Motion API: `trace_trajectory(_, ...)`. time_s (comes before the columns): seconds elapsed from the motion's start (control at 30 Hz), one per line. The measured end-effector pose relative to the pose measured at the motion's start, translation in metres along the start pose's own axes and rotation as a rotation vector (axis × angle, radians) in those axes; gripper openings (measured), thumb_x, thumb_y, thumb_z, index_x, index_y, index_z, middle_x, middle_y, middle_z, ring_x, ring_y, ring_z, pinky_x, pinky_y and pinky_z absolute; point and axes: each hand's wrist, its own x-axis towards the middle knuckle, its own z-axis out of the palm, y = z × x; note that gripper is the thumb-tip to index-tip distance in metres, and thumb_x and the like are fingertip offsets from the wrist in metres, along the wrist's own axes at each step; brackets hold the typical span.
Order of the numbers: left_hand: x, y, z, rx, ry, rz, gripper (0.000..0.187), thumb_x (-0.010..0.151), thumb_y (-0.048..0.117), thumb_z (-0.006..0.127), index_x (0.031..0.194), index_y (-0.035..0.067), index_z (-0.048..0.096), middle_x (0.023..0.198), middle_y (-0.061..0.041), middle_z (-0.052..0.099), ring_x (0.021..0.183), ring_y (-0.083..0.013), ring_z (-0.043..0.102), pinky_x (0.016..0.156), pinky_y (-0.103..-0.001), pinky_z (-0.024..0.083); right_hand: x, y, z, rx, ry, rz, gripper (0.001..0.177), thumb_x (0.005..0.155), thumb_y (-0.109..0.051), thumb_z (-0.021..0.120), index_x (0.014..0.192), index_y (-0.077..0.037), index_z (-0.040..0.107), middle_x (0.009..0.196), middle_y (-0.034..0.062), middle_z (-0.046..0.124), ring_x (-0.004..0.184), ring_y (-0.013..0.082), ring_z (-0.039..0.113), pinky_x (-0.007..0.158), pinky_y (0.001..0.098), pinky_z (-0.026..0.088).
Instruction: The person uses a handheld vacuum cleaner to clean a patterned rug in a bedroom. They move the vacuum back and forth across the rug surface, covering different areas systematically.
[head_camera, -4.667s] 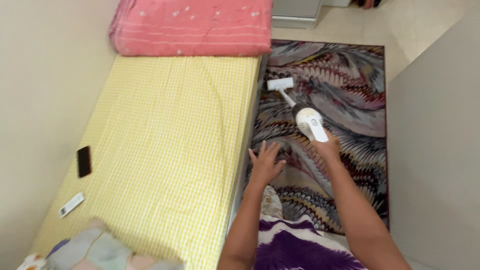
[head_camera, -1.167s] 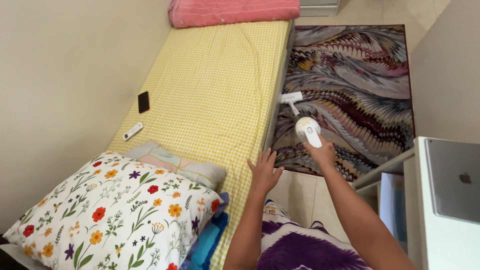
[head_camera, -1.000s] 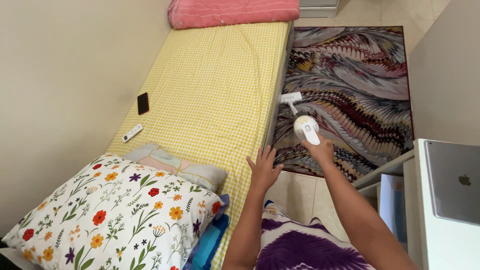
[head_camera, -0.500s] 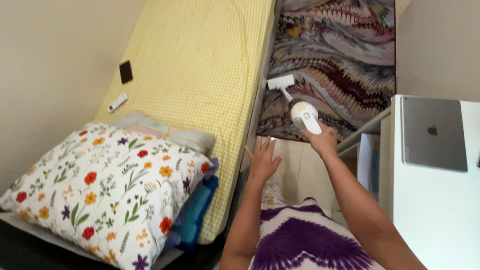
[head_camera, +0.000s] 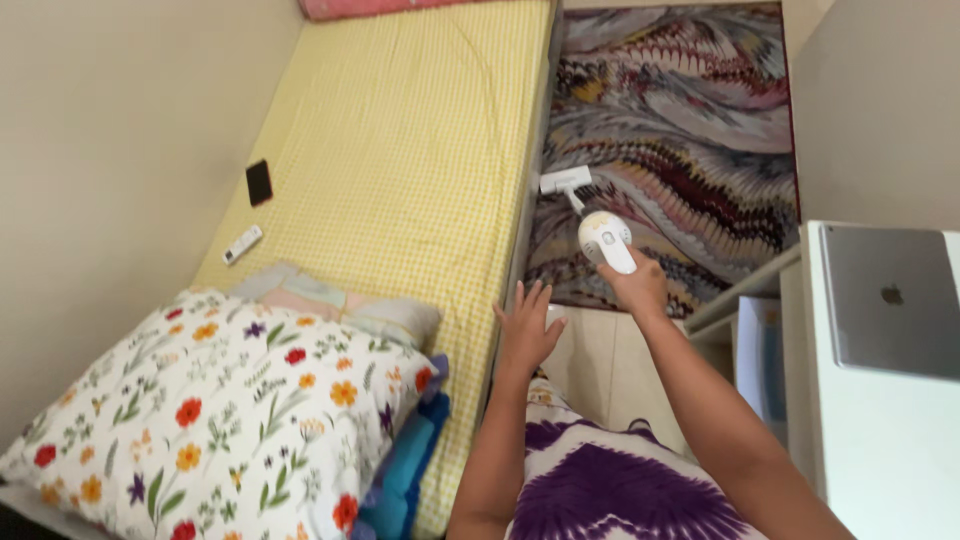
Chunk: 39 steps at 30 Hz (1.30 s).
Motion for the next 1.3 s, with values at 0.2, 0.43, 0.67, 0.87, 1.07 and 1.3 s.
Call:
trace_trajectory(0.2,0.053,-0.028,-0.014,0.015,0.02,0.043,0.068,0.088,0.038,0.072,0.147,0.011,0.052,0.16,-0.012,0.044,0.155,-0.0386,0.023,0.114,-0.081,0.004,0.047,0.0,0.049,-0.023,0.001,0.058,0.065,0.071,-0.041,0.085,0.131,-0.022,0.073,0.108,0.0189,0.077,0.099,0.0337,0.074,0.086,0.0446,0.056)
trace_trajectory(0.43,0.075,-0.031,-0.028,0.009,0.008,0.101,0.07,0.089,0.038,0.073,0.149,0.01,0.051,0.161,-0.013,0.043,0.154,-0.0399,0.024,0.113,-0.081,0.003,0.058,-0.009,0.046,0.014,-0.003,0.063,0.065,0.071,-0.041,0.086,0.132,-0.02,0.072,0.111,0.0181,0.077,0.1,0.0317,0.075,0.088,0.043,0.057)
trace_trajectory(0.67,0.047,-0.008,-0.016,0.052,-0.11,0.06,0.069,0.094,0.042,0.068,0.152,0.012,0.047,0.164,-0.011,0.037,0.155,-0.0375,0.019,0.114,-0.08,0.0,0.027,0.001,0.01,0.016,-0.053,0.145,0.068,0.072,-0.039,0.087,0.134,-0.018,0.071,0.116,0.0147,0.076,0.102,0.0281,0.075,0.086,0.0423,0.057)
trace_trajectory(0.87,0.007,0.008,-0.011,0.015,-0.135,-0.022,0.067,0.095,0.041,0.067,0.151,0.012,0.048,0.164,-0.01,0.037,0.156,-0.0362,0.018,0.114,-0.08,-0.001,-0.005,0.0,-0.012,0.003,-0.053,0.082,0.068,0.072,-0.037,0.088,0.135,-0.017,0.071,0.114,0.0139,0.077,0.102,0.0264,0.075,0.088,0.0404,0.056)
trace_trajectory(1.07,0.001,0.005,-0.012,0.015,-0.034,-0.002,0.067,0.092,0.041,0.07,0.149,0.01,0.05,0.162,-0.012,0.041,0.155,-0.0366,0.023,0.115,-0.08,0.001,-0.004,0.003,-0.008,-0.008,-0.046,0.044,0.066,0.074,-0.036,0.087,0.135,-0.017,0.071,0.113,0.0153,0.077,0.1,0.0285,0.075,0.086,0.0413,0.056)
trace_trajectory(1.3,0.04,-0.017,-0.012,-0.004,-0.007,0.002,0.069,0.09,0.039,0.072,0.149,0.011,0.05,0.161,-0.011,0.042,0.154,-0.0369,0.025,0.114,-0.08,0.001,0.039,0.011,0.033,-0.013,-0.033,0.046,0.069,0.072,-0.039,0.086,0.135,-0.017,0.069,0.11,0.0171,0.076,0.095,0.0312,0.076,0.081,0.0436,0.057)
